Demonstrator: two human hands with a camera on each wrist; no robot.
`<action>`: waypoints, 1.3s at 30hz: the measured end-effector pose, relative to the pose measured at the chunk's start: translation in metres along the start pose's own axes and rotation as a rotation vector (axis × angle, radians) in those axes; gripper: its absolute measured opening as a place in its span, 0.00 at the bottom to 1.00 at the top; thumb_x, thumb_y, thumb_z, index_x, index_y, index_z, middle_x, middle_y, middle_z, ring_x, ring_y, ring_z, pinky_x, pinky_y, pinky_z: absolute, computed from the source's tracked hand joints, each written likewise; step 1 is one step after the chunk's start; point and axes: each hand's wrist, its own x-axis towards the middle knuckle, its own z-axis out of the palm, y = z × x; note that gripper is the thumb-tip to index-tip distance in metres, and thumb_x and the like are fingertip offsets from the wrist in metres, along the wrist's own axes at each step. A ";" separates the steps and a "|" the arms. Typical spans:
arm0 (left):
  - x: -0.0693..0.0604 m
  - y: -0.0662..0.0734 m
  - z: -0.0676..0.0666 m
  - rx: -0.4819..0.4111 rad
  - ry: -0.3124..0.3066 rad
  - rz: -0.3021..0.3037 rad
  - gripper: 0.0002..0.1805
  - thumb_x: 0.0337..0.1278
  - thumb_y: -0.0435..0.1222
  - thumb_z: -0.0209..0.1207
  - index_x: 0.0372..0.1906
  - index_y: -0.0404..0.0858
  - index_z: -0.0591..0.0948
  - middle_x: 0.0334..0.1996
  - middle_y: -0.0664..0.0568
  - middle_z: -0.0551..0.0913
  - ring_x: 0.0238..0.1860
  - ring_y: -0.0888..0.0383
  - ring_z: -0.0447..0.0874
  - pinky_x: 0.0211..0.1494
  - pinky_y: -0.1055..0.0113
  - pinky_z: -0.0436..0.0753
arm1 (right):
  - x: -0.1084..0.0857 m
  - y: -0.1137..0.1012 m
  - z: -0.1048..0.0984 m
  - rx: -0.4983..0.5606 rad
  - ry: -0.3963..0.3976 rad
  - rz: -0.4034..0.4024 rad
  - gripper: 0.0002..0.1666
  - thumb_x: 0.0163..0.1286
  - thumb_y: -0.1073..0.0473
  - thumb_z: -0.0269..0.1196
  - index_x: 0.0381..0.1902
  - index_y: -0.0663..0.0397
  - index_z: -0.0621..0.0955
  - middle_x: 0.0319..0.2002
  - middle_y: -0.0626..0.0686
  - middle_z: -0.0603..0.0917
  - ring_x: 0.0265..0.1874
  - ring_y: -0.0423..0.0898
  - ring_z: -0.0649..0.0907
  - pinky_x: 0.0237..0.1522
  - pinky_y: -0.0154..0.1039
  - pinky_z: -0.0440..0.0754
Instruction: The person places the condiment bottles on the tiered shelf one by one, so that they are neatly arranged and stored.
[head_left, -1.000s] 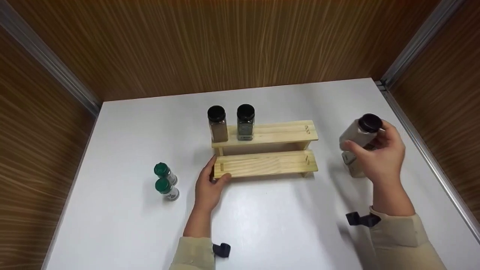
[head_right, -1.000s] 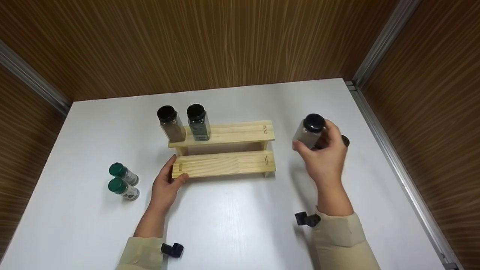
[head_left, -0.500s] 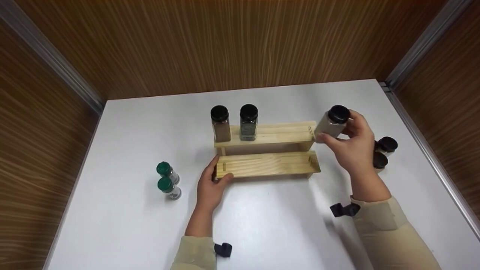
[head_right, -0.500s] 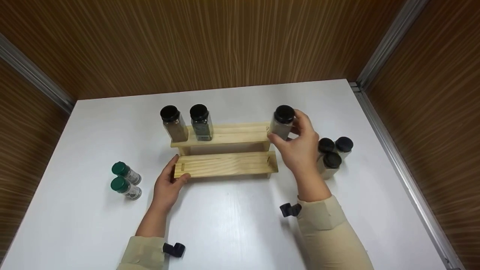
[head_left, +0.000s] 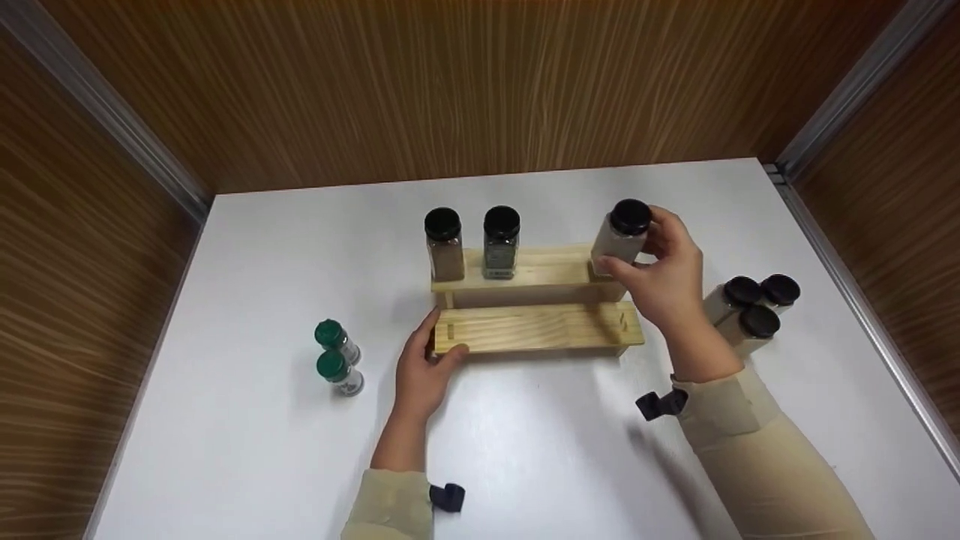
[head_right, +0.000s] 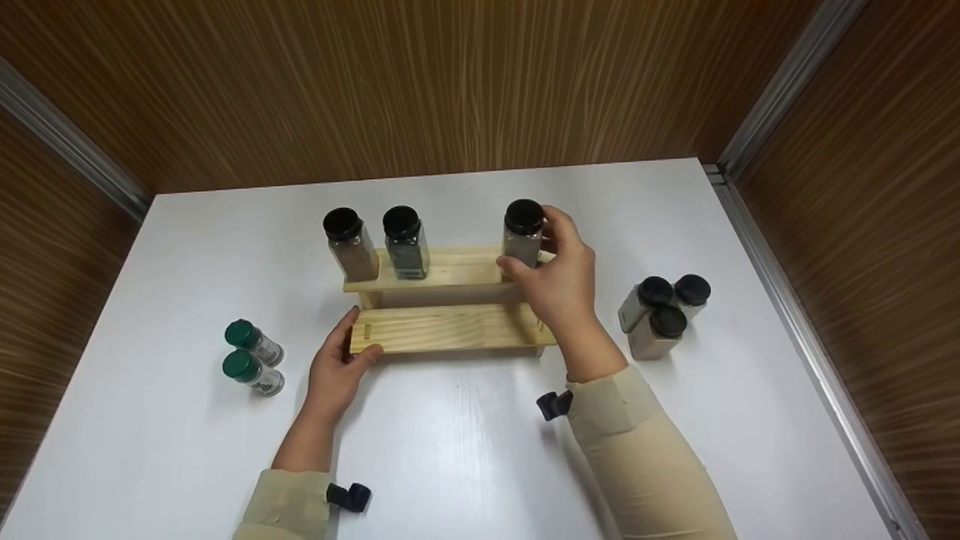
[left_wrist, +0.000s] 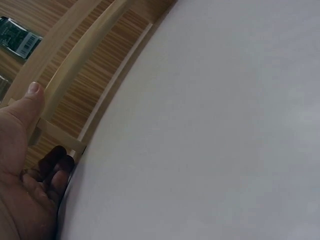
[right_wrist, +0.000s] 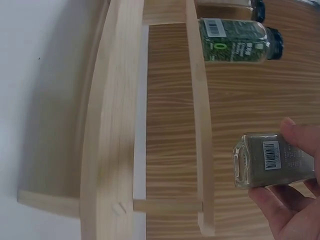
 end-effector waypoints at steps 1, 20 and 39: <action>0.000 0.000 0.000 -0.004 -0.004 -0.002 0.43 0.64 0.38 0.75 0.80 0.39 0.68 0.74 0.37 0.71 0.72 0.42 0.72 0.74 0.49 0.71 | 0.000 0.000 0.002 0.006 -0.009 -0.001 0.39 0.55 0.75 0.80 0.65 0.64 0.79 0.55 0.59 0.87 0.52 0.42 0.84 0.54 0.32 0.79; -0.001 -0.001 0.003 -0.032 0.003 0.018 0.43 0.63 0.36 0.74 0.80 0.37 0.69 0.71 0.38 0.74 0.62 0.46 0.78 0.63 0.55 0.78 | 0.001 -0.003 0.042 0.042 -0.121 0.043 0.44 0.54 0.73 0.81 0.68 0.62 0.76 0.57 0.61 0.85 0.54 0.55 0.84 0.58 0.48 0.81; -0.003 0.002 0.007 -0.020 0.004 0.020 0.42 0.63 0.37 0.75 0.80 0.39 0.70 0.69 0.39 0.76 0.63 0.46 0.78 0.66 0.52 0.77 | -0.002 0.000 0.045 0.007 -0.169 0.037 0.47 0.57 0.70 0.81 0.71 0.59 0.73 0.57 0.64 0.85 0.53 0.60 0.86 0.57 0.58 0.84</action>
